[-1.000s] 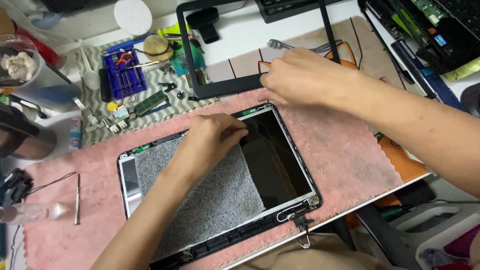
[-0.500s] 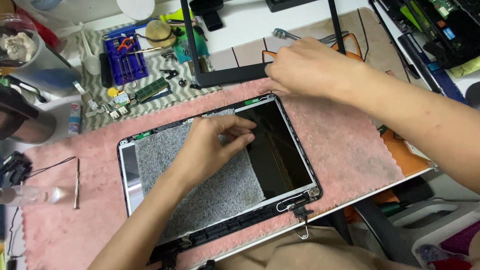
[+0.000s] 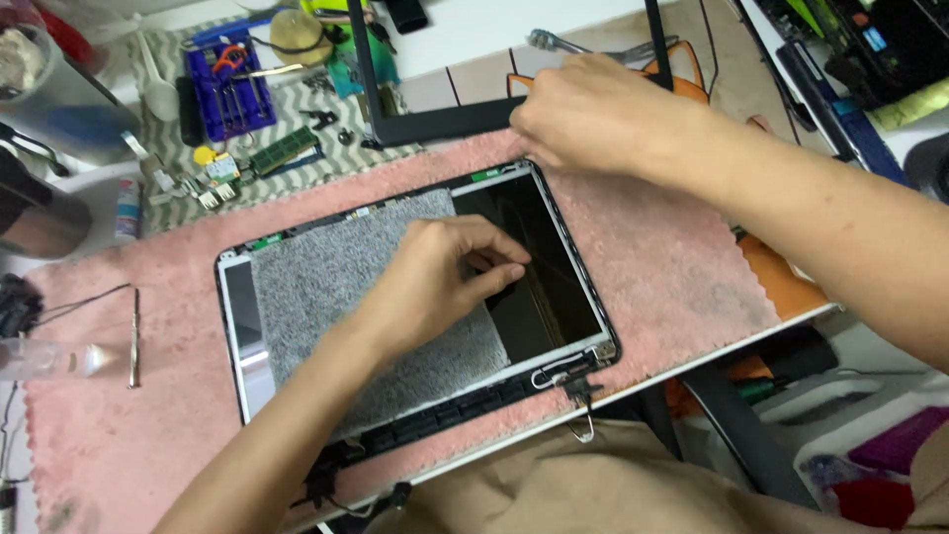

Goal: The person uses a metal prying tool to carefully detach the bezel and screen assembly from a laptop chassis. They work along the edges to release clips and disconnect cables, then remove the protective cloth and place the bezel aside.

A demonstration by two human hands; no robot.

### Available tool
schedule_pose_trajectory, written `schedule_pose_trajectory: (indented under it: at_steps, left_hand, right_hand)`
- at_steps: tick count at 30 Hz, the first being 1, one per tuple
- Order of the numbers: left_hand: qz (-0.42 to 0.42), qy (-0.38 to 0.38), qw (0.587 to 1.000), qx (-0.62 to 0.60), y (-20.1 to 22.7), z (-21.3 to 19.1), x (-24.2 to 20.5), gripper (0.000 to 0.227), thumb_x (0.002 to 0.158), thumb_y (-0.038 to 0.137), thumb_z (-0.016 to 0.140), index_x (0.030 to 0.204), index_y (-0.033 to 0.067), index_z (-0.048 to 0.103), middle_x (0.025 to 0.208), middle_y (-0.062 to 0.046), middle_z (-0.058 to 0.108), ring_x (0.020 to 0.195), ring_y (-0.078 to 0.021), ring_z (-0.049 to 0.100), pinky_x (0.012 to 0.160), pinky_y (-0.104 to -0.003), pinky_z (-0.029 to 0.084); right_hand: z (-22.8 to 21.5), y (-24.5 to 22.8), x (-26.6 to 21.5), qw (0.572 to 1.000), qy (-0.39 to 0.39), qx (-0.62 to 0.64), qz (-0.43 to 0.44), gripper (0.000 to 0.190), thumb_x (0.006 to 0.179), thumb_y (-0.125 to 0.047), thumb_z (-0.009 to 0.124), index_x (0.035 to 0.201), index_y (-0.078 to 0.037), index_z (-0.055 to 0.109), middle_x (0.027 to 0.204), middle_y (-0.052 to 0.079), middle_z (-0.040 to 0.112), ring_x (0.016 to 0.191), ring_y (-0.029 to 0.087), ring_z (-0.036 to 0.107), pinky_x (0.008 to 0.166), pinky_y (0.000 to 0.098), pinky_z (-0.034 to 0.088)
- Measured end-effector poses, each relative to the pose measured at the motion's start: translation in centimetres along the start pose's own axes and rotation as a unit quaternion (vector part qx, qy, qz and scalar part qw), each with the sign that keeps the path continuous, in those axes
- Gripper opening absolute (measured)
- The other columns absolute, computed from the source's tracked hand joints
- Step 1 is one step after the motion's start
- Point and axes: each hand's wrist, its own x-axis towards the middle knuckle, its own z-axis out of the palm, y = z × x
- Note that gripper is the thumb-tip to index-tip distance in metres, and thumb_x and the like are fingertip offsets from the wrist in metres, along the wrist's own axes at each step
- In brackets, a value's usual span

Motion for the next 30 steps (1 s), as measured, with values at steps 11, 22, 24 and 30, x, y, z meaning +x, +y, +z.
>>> schedule_pose_trajectory:
  at_steps: [11, 22, 24, 30]
  left_hand:
    - [-0.002, -0.046, 0.994, -0.104, 2.0, 2.4, -0.6, 0.033, 0.097, 0.002, 0.09, 0.12, 0.0093, 0.068, 0.1, -0.005, 0.09, 0.095, -0.0144, 0.089, 0.088, -0.027, 0.07]
    - [0.023, -0.066, 0.995, -0.072, 5.2, 4.5, -1.0, 0.043, 0.092, 0.003, 0.092, 0.124, 0.0129, 0.066, 0.099, 0.001, 0.092, 0.093, -0.0118, 0.089, 0.082, -0.028, 0.064]
    - [0.034, -0.062, 0.995, -0.072, 5.3, 4.9, -1.1, 0.039, 0.093, 0.003, 0.091, 0.123, 0.0119, 0.066, 0.099, 0.0, 0.092, 0.091, -0.0124, 0.088, 0.079, -0.028, 0.063]
    - [0.038, -0.029, 0.995, -0.091, 5.9, 6.1, -1.6, 0.037, 0.095, 0.001, 0.091, 0.12, 0.0091, 0.065, 0.1, -0.005, 0.091, 0.094, -0.0154, 0.09, 0.079, -0.027, 0.067]
  right_hand:
    - [-4.8, -4.2, -15.2, 0.969, 0.115, 0.192, -0.102, 0.017, 0.112, -0.025, 0.076, 0.111, -0.009, 0.079, 0.093, 0.004, 0.077, 0.077, 0.026, 0.069, 0.078, 0.0442, 0.06]
    - [-3.8, -6.8, -19.3, 0.969, 0.127, 0.166, -0.136, 0.022, 0.116, -0.022, 0.065, 0.124, -0.006, 0.077, 0.112, 0.0, 0.078, 0.09, 0.025, 0.071, 0.093, 0.0426, 0.059]
    - [-3.6, -7.0, -19.6, 0.97, 0.131, 0.158, -0.127, 0.019, 0.118, -0.024, 0.066, 0.115, -0.006, 0.073, 0.104, 0.001, 0.076, 0.08, 0.027, 0.065, 0.09, 0.0425, 0.056]
    - [-3.8, -8.0, -21.0, 0.981, 0.136, 0.102, -0.091, 0.022, 0.117, -0.03, 0.074, 0.108, -0.01, 0.075, 0.094, -0.001, 0.074, 0.065, 0.028, 0.058, 0.081, 0.0409, 0.055]
